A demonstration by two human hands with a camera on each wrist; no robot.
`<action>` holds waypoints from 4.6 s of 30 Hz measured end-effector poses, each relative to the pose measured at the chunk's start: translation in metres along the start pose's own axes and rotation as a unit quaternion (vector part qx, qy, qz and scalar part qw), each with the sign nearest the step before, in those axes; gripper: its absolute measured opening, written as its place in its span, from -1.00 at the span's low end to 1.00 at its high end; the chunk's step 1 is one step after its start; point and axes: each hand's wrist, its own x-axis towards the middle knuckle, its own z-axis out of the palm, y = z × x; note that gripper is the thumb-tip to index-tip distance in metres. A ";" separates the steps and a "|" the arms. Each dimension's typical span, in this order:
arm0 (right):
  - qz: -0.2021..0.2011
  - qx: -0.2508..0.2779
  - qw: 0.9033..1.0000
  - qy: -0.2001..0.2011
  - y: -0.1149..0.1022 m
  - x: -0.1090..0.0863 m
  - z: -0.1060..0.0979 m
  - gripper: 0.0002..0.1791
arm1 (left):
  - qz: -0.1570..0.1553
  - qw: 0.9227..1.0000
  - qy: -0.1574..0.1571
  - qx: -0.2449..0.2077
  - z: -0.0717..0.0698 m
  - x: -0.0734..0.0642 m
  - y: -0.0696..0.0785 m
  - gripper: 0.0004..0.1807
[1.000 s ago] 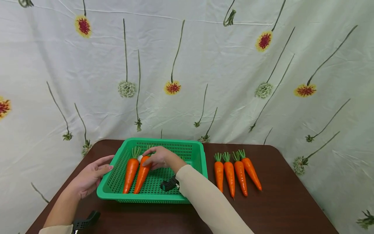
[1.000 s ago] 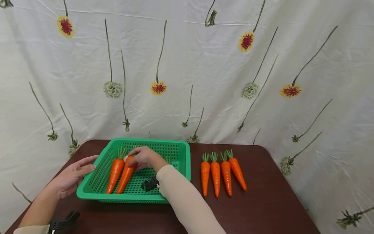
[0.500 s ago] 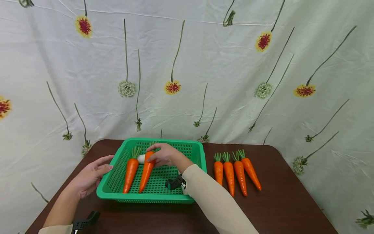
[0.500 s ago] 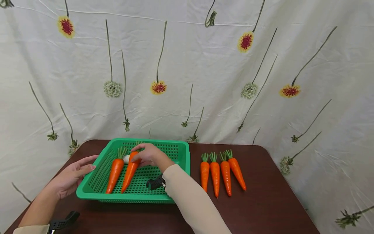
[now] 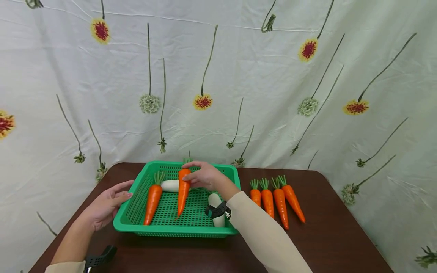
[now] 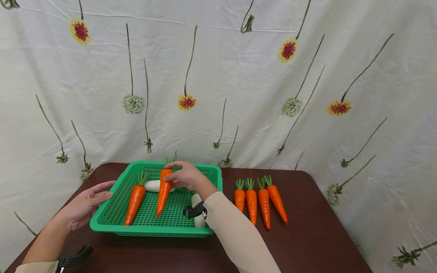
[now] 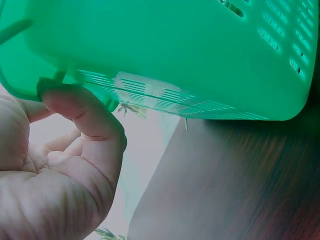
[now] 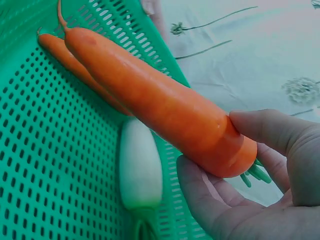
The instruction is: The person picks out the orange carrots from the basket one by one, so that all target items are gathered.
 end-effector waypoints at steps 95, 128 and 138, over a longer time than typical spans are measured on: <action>-0.168 0.008 0.960 0.222 0.083 -0.185 -0.282 -0.39 | 0.007 1.000 0.003 0.020 0.003 -0.004 0.002 -0.19; -0.011 -0.194 0.948 0.251 0.128 -0.200 -0.315 -0.30 | 0.002 0.999 0.021 0.034 0.006 -0.004 0.004 -0.19; -0.007 -0.200 0.941 0.273 0.132 -0.198 -0.320 -0.31 | -0.001 0.999 0.021 0.031 0.006 -0.004 0.002 -0.18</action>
